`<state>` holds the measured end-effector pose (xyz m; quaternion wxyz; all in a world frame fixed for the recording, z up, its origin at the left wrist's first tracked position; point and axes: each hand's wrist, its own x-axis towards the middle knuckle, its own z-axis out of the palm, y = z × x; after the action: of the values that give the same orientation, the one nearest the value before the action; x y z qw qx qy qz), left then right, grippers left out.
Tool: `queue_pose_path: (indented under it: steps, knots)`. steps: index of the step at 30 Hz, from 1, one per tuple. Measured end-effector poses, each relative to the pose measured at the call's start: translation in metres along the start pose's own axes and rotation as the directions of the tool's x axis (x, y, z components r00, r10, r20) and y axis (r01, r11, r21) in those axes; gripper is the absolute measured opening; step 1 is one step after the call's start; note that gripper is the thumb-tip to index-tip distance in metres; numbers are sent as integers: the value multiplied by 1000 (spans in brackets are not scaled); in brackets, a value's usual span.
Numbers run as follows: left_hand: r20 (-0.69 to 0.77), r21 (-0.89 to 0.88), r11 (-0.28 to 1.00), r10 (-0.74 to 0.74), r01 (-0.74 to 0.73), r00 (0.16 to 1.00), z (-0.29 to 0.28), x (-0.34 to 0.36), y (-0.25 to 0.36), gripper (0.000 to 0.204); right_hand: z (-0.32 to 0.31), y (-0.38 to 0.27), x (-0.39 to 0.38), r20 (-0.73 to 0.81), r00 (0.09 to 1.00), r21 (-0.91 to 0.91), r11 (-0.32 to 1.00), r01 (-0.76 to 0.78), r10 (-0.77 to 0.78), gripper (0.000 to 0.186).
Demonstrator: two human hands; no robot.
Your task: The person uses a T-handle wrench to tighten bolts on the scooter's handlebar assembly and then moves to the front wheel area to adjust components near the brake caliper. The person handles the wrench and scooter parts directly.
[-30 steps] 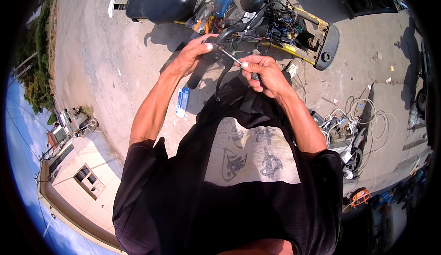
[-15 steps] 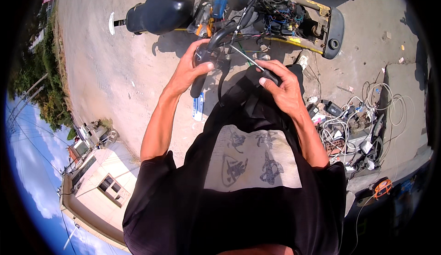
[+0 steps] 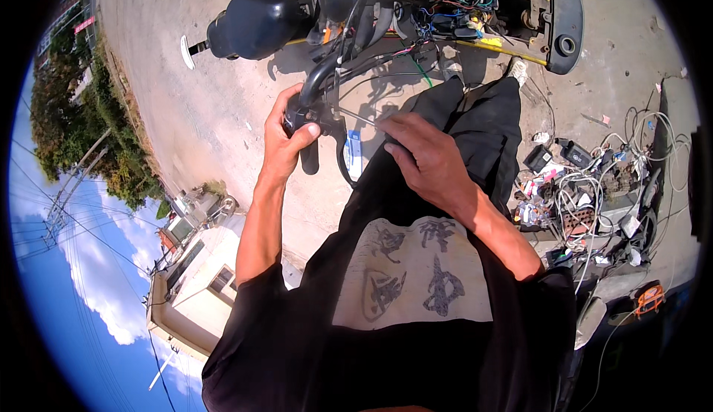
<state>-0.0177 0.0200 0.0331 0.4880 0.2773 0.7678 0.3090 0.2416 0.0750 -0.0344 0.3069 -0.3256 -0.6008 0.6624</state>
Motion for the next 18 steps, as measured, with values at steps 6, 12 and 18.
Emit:
queue_pose_path:
  steps: [6, 12, 18]
  knots:
    - [-96, 32, 999, -19, 22, 995, 4, -2, -6, 69, -3, 8, 2, 55, 998, 13, 1000, 6, -6, 33]
    - [-115, 32, 999, -14, 18, 993, 5, -2, -5, 69, -3, 13, 6, 53, 998, 34, 999, 34, -35, 33]
    - [-127, 65, 998, 30, -22, 991, 6, -1, -8, 68, -7, 10, 9, 78, 996, 55, 998, -38, 33, 34]
